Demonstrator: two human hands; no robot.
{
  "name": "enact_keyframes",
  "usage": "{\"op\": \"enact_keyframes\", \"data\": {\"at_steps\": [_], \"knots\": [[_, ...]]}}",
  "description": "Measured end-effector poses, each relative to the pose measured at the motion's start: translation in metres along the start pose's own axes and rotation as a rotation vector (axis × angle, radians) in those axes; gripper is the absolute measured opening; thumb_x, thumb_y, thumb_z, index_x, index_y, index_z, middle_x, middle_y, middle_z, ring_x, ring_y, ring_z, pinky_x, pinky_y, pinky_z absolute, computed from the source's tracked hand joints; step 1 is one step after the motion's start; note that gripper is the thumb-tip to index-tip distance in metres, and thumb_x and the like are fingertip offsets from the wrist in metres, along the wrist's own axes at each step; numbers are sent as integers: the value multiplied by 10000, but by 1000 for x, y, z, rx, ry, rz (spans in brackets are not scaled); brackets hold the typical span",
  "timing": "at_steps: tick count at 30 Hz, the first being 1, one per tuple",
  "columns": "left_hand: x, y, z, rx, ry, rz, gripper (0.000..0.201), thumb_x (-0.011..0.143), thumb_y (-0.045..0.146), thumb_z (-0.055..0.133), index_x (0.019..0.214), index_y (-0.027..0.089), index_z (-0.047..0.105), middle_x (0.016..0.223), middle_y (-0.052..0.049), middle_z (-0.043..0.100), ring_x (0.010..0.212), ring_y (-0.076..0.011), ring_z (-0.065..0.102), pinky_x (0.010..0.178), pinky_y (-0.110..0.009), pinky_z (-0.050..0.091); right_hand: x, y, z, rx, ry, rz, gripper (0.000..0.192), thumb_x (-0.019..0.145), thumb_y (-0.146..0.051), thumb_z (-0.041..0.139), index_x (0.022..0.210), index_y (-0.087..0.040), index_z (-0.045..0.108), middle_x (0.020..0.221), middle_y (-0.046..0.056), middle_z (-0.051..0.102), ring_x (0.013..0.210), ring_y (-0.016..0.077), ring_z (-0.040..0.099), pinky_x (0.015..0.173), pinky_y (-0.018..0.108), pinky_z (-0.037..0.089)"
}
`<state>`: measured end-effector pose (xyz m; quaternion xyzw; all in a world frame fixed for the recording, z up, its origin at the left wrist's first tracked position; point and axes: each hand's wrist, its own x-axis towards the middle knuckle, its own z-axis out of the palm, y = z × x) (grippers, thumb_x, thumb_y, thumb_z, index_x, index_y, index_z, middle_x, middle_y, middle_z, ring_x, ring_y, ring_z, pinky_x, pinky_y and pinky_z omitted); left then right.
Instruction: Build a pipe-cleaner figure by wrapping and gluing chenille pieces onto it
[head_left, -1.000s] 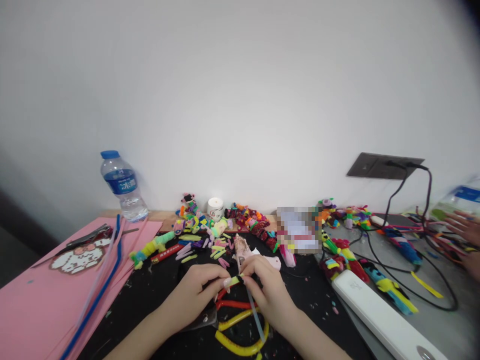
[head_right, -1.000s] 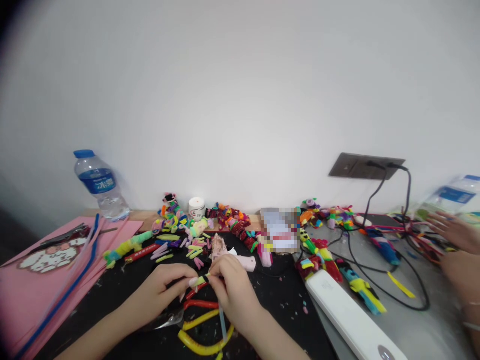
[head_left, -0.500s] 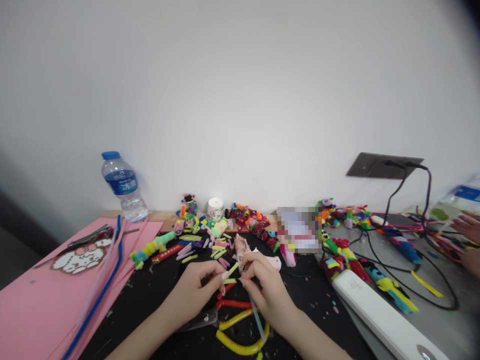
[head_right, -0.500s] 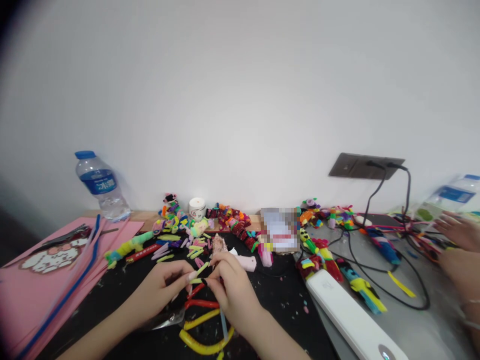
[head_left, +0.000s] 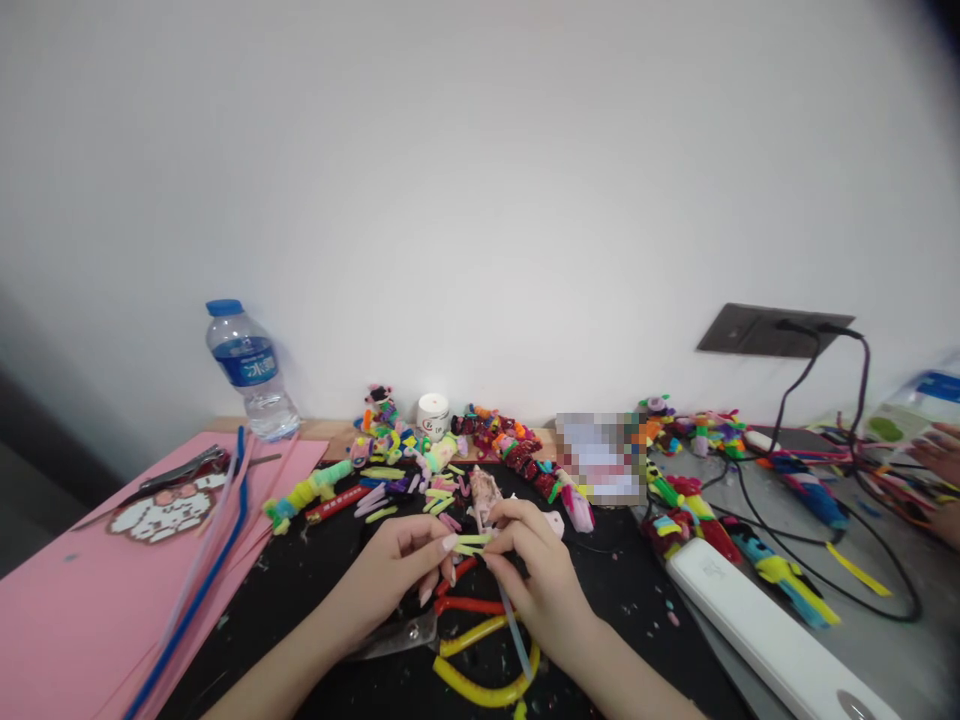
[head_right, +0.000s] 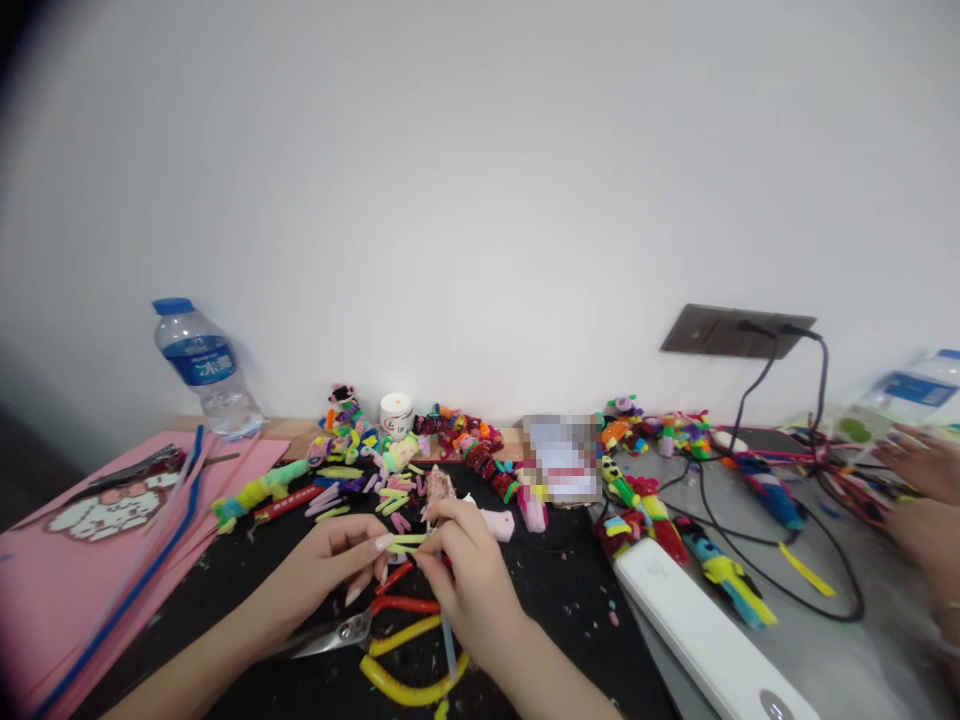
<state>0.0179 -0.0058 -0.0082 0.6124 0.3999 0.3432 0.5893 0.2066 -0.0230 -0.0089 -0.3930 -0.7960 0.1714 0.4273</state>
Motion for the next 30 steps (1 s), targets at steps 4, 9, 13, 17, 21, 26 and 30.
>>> {"op": "enact_keyframes", "data": {"at_steps": [4,9,13,17,21,26,30], "knots": [[-4,4,0,144,36,75,268,835,315,493,665,124,574,565,21,547,464,-81,457,505,-180,363,1,1,0,24,21,84,132,748,-60,541,758,-189,512,1020,64,515,987,200,492,842,324,393],[-8,10,1,368,16,163,258,861,256,444,696,144,607,566,17,573,539,-112,528,564,-188,396,3,-1,-1,40,-6,105,122,767,-77,517,724,-190,498,1015,64,515,970,209,485,826,343,391],[-8,12,2,462,14,209,239,859,227,452,706,150,619,602,4,616,579,-120,562,613,-195,409,5,-3,-1,134,-23,105,158,814,-87,451,697,-191,476,963,57,517,910,189,504,795,322,405],[-9,11,4,524,13,227,240,861,214,460,688,152,615,581,10,616,567,-115,565,633,-196,407,6,-4,1,212,4,121,169,850,-108,416,716,-188,482,911,49,518,871,172,510,775,298,406],[-10,10,6,566,3,238,233,858,209,470,676,154,604,563,17,606,558,-111,559,616,-191,398,5,-5,1,221,36,114,158,848,-119,425,726,-185,500,901,47,524,865,173,514,774,297,402],[-12,12,11,588,-35,266,237,858,180,463,666,153,599,560,24,591,562,-103,559,610,-178,393,4,-7,1,215,45,89,158,846,-116,417,731,-185,501,888,51,529,855,175,519,762,301,409],[-13,11,14,589,-69,294,253,865,183,453,664,155,605,569,18,589,558,-103,554,601,-178,390,4,-7,1,212,51,79,156,842,-122,418,732,-187,509,872,54,537,843,181,524,750,307,419]]}}
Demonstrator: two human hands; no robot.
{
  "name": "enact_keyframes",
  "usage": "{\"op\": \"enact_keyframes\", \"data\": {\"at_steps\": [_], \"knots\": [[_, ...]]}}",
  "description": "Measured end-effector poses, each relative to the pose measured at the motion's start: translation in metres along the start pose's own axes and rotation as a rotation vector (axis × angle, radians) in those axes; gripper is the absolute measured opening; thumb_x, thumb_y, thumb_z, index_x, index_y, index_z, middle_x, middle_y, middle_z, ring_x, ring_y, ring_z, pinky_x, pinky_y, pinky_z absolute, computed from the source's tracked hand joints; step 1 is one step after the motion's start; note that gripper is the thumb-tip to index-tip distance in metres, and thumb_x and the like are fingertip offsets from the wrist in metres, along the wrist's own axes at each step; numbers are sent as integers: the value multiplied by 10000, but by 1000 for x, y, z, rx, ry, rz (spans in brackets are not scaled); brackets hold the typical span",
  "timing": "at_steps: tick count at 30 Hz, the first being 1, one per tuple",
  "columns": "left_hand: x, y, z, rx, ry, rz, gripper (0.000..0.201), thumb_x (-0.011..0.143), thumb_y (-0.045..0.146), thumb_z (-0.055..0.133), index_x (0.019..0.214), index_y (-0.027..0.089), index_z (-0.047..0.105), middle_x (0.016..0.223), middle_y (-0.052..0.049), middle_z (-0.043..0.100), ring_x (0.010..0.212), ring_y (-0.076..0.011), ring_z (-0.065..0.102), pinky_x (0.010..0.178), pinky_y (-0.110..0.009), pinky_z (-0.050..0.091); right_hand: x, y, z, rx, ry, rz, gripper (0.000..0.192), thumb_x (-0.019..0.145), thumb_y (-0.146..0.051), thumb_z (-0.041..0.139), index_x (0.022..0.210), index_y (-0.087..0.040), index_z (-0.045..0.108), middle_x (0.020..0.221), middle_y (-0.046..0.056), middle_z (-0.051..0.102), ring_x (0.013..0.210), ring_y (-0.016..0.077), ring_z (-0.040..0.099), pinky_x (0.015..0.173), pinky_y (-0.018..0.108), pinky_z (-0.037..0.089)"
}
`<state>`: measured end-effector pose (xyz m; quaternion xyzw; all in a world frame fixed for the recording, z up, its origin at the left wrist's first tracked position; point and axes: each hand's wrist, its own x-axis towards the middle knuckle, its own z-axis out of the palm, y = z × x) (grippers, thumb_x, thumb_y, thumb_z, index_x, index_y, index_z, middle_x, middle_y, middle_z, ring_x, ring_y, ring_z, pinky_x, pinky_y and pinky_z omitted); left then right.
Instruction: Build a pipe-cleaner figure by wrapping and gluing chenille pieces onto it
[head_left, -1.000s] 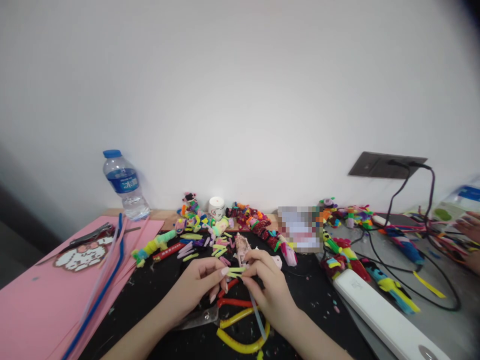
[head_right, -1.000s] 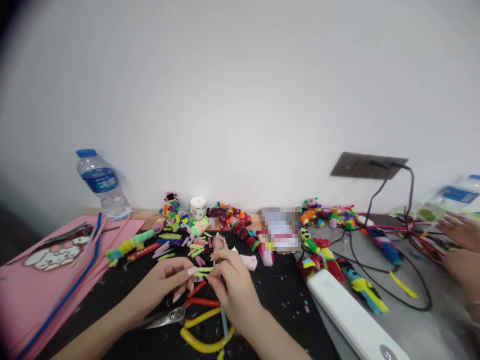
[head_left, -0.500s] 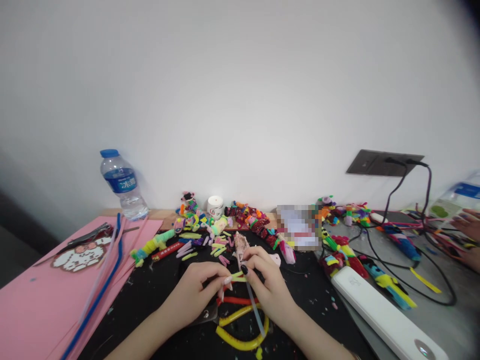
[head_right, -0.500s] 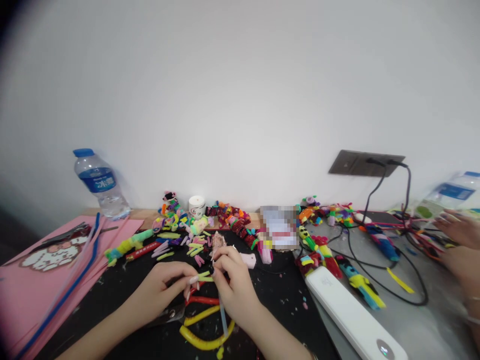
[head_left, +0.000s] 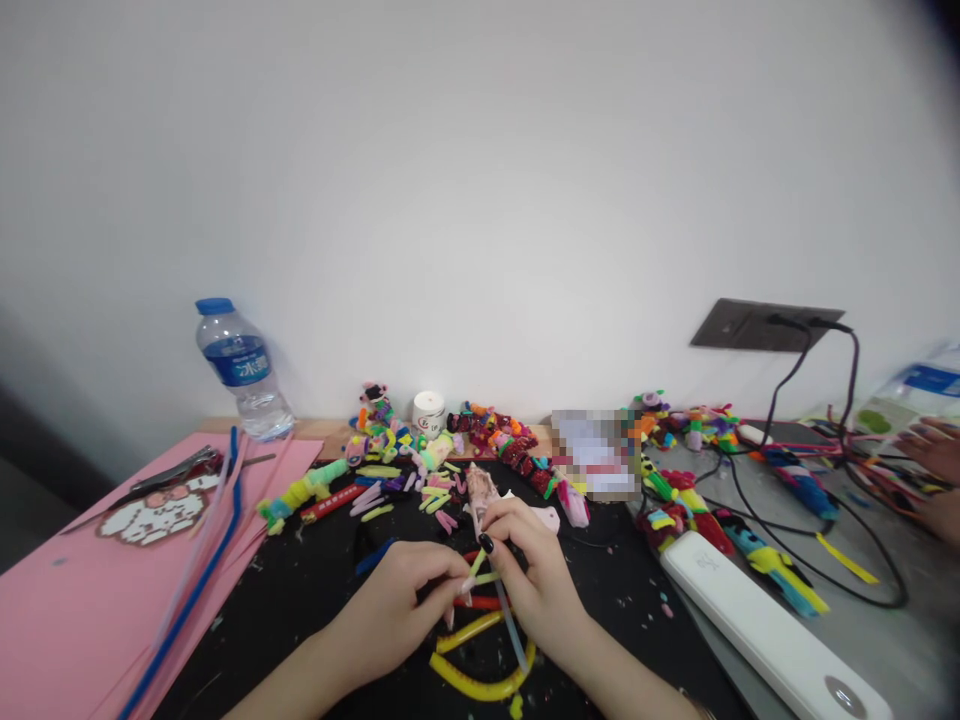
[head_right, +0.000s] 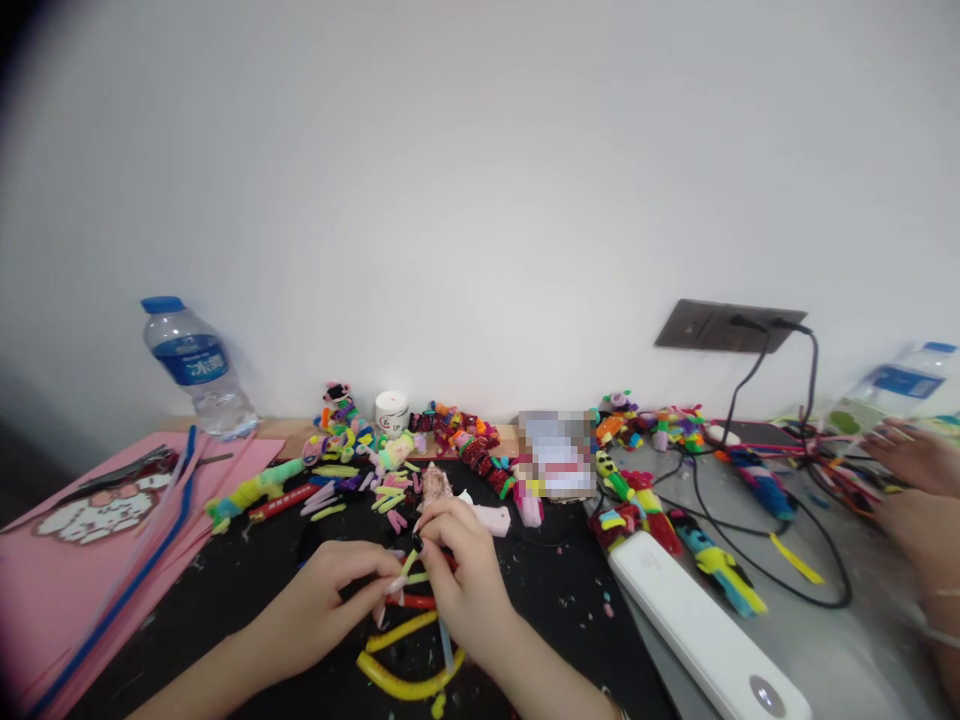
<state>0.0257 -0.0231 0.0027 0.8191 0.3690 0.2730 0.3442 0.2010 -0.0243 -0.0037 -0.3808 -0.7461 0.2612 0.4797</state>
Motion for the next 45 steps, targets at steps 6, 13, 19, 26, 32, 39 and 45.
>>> {"op": "enact_keyframes", "data": {"at_steps": [6,13,19,26,32,39,45], "knots": [[0,-6,-3,-17,76,-37,195,860,199,455,797,177,639,637,4,616,604,-123,571,628,-194,411,2,3,-2,-19,33,-2,162,847,-143,423,729,-188,524,833,46,552,803,178,534,720,298,423],[0,-6,-6,-11,103,-34,211,867,206,440,816,187,643,705,-11,639,656,-134,579,651,-200,417,1,6,-4,-47,61,-7,162,841,-145,434,735,-188,549,820,48,563,783,179,538,695,296,428],[0,-7,-5,8,72,-9,216,873,206,435,817,185,643,686,-13,624,652,-136,573,651,-203,416,1,4,-3,-46,29,-25,165,845,-134,434,754,-188,561,821,50,569,781,176,539,694,297,435],[0,-6,-2,4,70,13,189,859,186,462,812,186,645,688,-8,630,650,-131,573,645,-196,415,0,4,-4,-58,14,-29,161,844,-133,434,766,-193,562,825,49,570,784,180,537,696,305,439],[0,-10,-4,21,182,-37,206,858,186,443,826,185,646,716,-18,641,660,-143,580,650,-214,424,1,11,-10,-188,94,-34,216,793,-80,415,947,-187,521,976,84,534,944,218,499,817,357,412],[1,-17,-11,7,399,-201,188,851,244,455,773,161,605,616,3,607,592,-150,572,597,-229,420,2,32,-12,-561,-36,113,513,591,0,447,1068,-182,496,1075,100,499,1013,278,452,854,439,376],[2,-24,-12,-44,448,-228,166,845,244,452,800,161,588,593,13,601,577,-152,580,595,-234,423,1,43,-12,-687,-47,142,459,636,-69,529,1086,-157,513,1000,108,527,951,267,484,795,379,399]]}}
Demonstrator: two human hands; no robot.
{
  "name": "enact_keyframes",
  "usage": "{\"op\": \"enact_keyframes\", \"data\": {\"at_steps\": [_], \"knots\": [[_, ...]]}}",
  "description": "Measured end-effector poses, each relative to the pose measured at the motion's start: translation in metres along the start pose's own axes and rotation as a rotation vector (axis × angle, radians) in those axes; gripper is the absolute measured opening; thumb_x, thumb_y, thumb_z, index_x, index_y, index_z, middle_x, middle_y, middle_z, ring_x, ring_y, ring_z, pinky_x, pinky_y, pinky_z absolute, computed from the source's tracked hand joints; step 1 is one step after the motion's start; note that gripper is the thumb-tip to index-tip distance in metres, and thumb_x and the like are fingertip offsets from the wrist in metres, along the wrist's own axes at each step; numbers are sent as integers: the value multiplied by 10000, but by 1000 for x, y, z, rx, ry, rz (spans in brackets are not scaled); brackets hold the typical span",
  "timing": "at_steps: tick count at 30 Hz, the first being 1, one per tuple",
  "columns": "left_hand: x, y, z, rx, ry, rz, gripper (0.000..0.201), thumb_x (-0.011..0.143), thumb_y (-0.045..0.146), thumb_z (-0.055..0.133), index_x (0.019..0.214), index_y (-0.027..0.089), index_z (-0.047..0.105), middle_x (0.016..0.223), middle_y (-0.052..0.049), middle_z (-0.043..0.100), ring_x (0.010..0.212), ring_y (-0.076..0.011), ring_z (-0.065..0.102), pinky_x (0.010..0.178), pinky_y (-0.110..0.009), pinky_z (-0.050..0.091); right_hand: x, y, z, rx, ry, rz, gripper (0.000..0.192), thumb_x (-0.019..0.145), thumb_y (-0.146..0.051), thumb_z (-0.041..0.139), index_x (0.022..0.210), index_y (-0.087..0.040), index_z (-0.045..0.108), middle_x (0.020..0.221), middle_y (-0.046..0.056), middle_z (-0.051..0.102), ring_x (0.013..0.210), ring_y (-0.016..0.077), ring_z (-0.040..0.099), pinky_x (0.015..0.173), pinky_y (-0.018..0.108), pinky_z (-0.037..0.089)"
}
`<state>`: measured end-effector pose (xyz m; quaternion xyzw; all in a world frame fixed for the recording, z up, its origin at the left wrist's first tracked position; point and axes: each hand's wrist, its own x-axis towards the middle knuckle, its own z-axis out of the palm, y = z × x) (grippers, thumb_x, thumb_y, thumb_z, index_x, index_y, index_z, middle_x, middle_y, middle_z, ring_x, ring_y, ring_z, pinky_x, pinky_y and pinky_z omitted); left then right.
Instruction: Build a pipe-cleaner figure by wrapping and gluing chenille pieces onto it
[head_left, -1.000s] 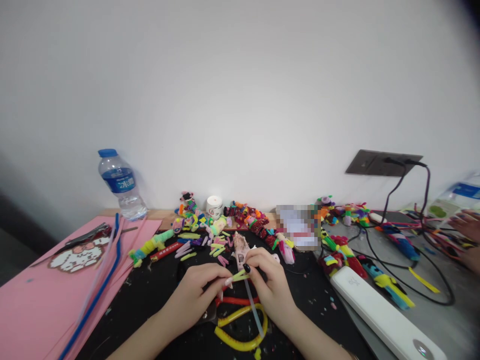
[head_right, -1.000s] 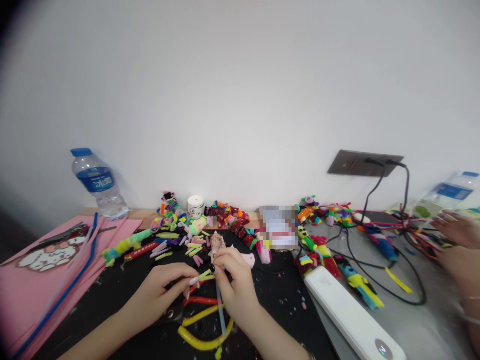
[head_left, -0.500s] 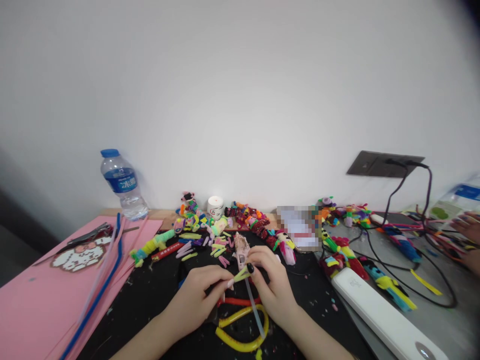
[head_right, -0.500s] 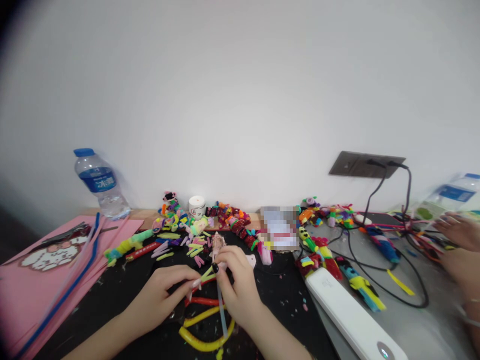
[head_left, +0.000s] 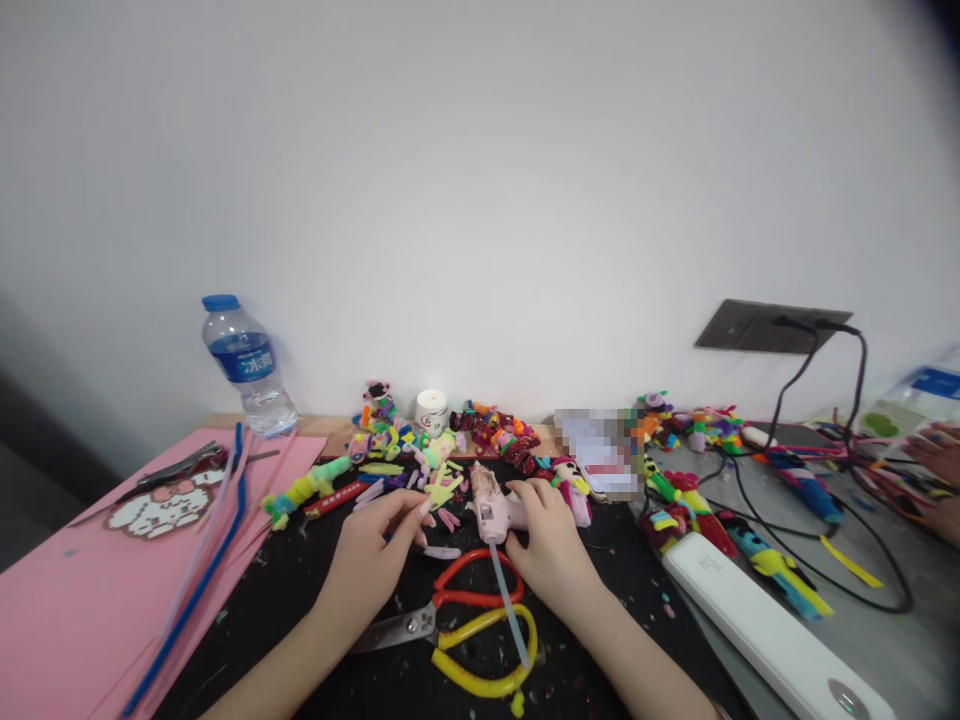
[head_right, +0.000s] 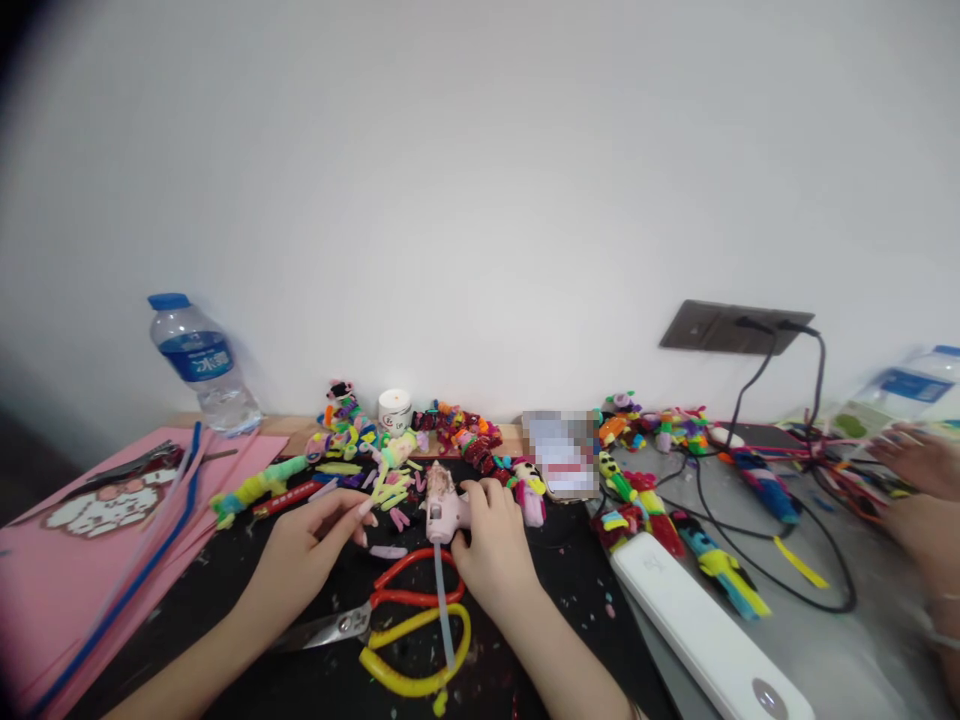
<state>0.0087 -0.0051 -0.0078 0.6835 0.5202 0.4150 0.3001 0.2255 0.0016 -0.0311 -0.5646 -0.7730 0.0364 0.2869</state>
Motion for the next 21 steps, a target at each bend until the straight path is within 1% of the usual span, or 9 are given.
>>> {"op": "enact_keyframes", "data": {"at_steps": [4,8,12,15,18,21], "knots": [[2,-4,1,-4,15,-10,172,843,268,450,789,165,577,588,12,596,576,-160,581,596,-245,427,1,2,0,-73,-18,66,396,661,-122,567,1055,-150,556,936,97,563,907,254,506,787,347,386],[2,-5,2,-16,26,-18,181,842,294,451,793,167,571,597,9,593,572,-163,583,595,-253,434,3,4,-4,-73,-12,124,351,707,-156,541,1056,-158,568,929,84,586,910,238,520,785,321,382],[3,-6,2,-22,29,-13,183,840,294,450,783,168,570,608,5,594,579,-165,587,597,-256,439,6,7,-9,53,49,159,280,746,-203,515,1016,-175,584,915,70,602,852,219,545,723,295,402],[4,-7,2,-18,34,-17,183,839,293,451,780,166,569,632,-1,603,573,-162,588,591,-255,440,8,7,-13,208,102,182,188,757,-230,514,913,-193,611,841,44,612,762,191,562,659,269,406],[4,-8,2,-5,38,-17,187,839,293,452,772,165,571,632,-2,606,579,-163,592,591,-255,440,9,2,-16,336,89,177,101,703,-194,554,778,-185,622,706,17,607,638,159,554,586,246,406],[3,-9,2,4,39,-14,191,843,292,450,776,165,575,644,-5,617,588,-164,595,594,-254,441,9,-6,-18,382,58,157,33,664,-194,589,679,-171,606,603,-3,575,521,130,511,495,229,392]]}}
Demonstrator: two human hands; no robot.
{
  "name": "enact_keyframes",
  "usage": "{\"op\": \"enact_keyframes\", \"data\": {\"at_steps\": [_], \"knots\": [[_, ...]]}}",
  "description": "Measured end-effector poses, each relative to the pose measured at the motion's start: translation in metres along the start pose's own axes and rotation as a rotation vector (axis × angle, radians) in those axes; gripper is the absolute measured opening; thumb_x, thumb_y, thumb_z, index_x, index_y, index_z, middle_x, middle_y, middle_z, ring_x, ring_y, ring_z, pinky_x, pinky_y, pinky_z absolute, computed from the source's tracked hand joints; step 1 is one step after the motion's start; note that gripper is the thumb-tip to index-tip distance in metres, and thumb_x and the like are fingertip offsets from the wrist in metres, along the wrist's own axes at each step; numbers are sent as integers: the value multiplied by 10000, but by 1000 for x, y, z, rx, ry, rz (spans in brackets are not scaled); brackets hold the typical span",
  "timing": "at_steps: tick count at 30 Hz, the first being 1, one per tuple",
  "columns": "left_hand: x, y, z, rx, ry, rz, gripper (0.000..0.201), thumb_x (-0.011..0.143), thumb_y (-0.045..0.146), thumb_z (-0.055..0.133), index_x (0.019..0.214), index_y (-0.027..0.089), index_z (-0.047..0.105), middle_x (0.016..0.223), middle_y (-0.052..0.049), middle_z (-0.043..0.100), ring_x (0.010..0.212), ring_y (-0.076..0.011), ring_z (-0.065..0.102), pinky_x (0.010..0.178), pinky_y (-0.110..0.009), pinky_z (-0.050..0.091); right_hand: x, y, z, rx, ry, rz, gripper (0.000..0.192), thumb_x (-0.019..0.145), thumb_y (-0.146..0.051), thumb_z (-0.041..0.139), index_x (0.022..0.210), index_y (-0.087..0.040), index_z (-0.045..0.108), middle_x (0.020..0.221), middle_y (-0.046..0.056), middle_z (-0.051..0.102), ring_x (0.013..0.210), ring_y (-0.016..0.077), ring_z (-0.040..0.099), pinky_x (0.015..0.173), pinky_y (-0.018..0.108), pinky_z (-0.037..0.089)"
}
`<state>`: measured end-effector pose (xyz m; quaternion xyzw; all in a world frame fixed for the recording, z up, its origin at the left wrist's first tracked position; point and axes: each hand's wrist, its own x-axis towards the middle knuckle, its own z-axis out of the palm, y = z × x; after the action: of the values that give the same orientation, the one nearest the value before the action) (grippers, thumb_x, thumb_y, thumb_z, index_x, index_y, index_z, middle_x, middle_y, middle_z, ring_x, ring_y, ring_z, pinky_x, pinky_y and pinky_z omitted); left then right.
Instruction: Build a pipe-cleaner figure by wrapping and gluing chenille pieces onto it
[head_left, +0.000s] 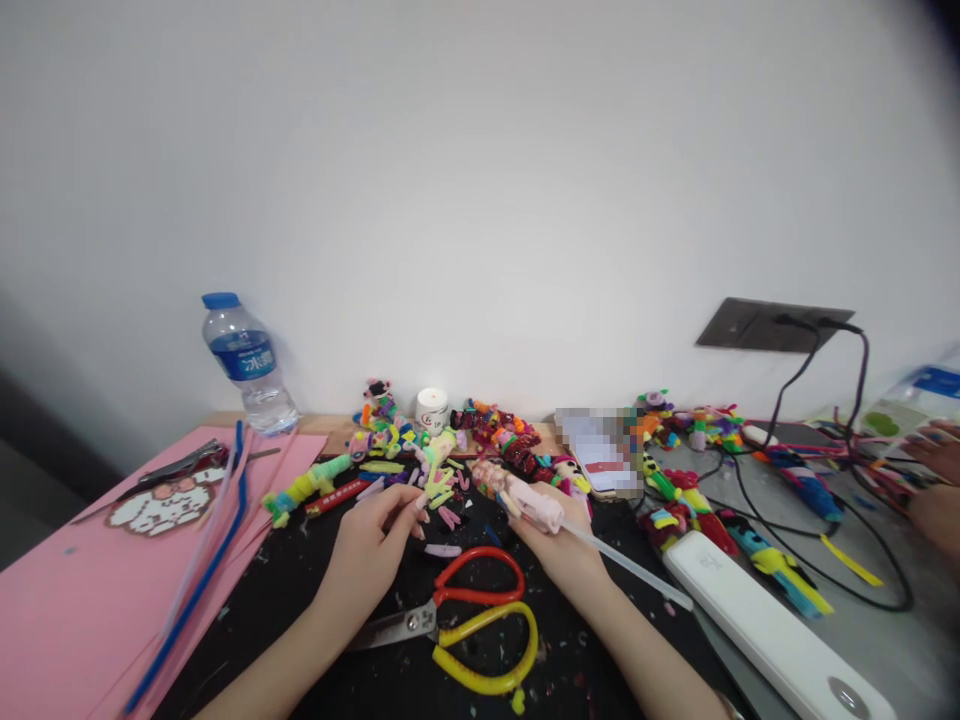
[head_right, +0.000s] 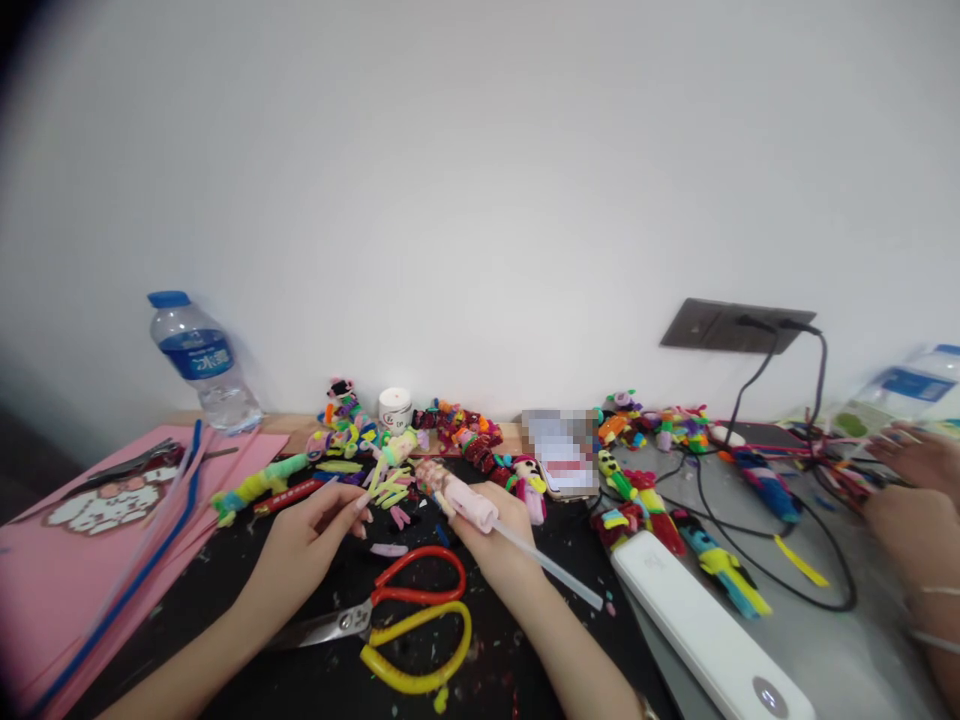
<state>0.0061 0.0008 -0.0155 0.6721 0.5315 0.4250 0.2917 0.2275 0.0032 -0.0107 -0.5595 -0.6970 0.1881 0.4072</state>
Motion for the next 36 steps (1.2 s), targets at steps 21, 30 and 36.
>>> {"op": "enact_keyframes", "data": {"at_steps": [21,30,36], "knots": [[-5,6,1,92,-58,100,184,856,232,427,779,163,580,622,1,609,601,-155,581,608,-245,427,-7,1,6,68,-172,-153,239,715,-213,599,556,-180,423,533,-50,412,471,90,391,453,219,289],[-5,8,0,104,-67,116,198,856,238,412,774,169,579,627,-5,615,603,-160,583,611,-255,437,-7,2,6,45,-193,-138,224,711,-220,595,560,-182,435,535,-55,411,472,89,387,445,212,280],[-6,9,0,99,-63,119,196,848,226,415,764,171,584,625,-8,619,597,-163,581,600,-251,438,-7,1,5,60,-190,-135,202,693,-184,596,555,-179,449,527,-63,409,472,86,385,451,211,281]]}}
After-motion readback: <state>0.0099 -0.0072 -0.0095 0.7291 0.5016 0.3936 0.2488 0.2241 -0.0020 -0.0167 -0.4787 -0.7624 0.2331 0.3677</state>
